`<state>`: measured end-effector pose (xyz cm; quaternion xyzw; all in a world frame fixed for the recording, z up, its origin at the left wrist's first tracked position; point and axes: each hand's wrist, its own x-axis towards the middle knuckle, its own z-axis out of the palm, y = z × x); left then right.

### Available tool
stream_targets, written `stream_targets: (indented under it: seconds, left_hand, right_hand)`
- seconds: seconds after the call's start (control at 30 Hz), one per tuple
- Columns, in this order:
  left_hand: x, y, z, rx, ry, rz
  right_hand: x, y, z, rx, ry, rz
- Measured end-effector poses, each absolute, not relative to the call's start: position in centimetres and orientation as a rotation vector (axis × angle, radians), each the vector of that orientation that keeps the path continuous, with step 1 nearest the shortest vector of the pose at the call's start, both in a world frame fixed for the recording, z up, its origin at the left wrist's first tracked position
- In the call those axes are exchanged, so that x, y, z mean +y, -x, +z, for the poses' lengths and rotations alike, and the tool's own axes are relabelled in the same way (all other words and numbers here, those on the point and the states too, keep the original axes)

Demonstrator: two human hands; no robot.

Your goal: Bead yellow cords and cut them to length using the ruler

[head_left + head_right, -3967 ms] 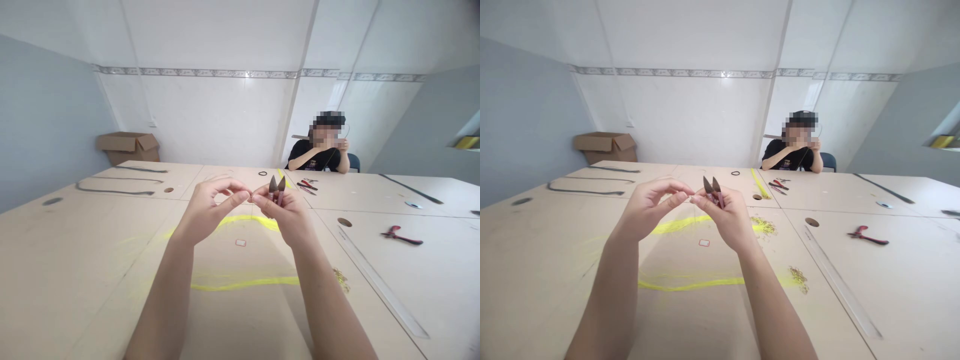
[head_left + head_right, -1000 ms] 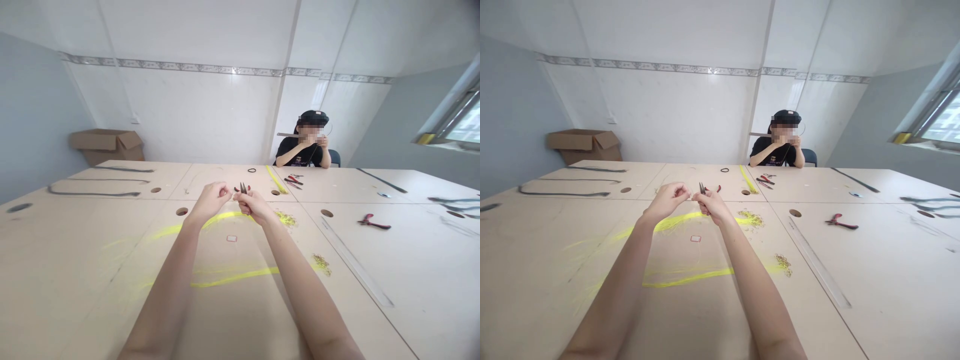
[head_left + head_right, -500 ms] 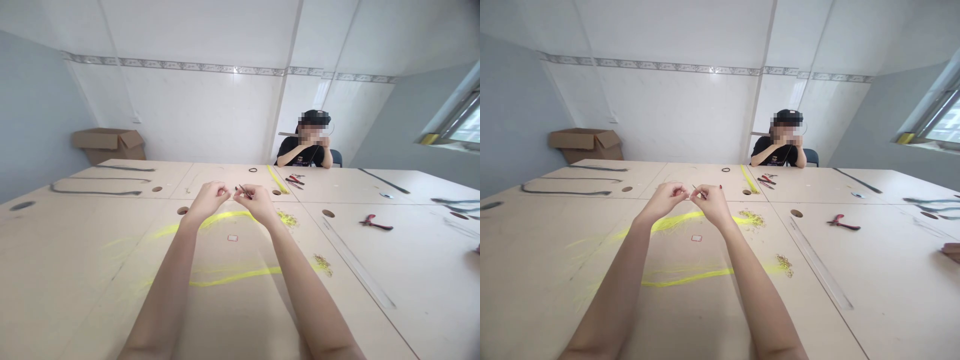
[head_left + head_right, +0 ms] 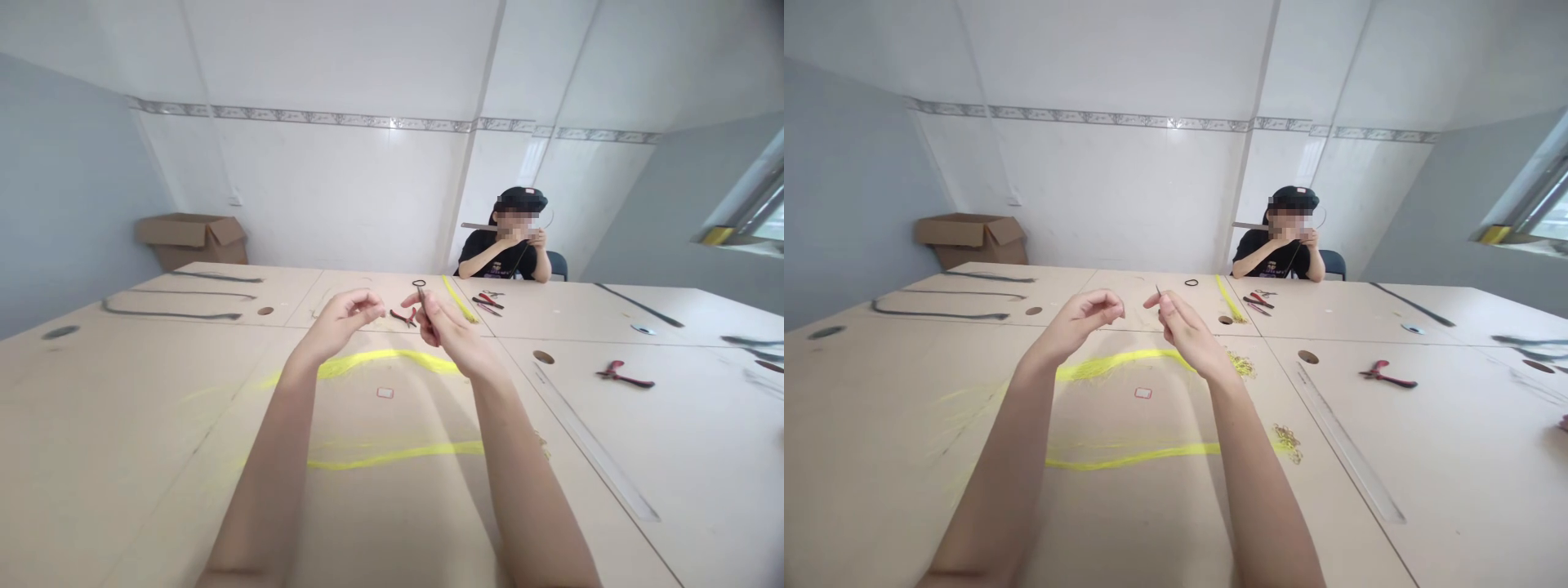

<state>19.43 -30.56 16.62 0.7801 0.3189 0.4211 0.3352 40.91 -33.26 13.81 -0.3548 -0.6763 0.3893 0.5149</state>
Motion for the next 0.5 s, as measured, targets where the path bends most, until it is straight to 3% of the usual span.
stream_targets:
  seconds: [0.27, 0.5]
  left_hand:
    - [-34.1, -19.8, 18.0, 0.439, -1.882, 1.148]
    - [-34.5, -20.3, 18.1, 0.370, -1.840, 1.147]
  right_hand:
    - [-36.0, -40.1, 15.0, -1.794, 0.577, 0.723]
    - [-35.5, -39.8, 14.4, -1.822, 0.446, 0.712]
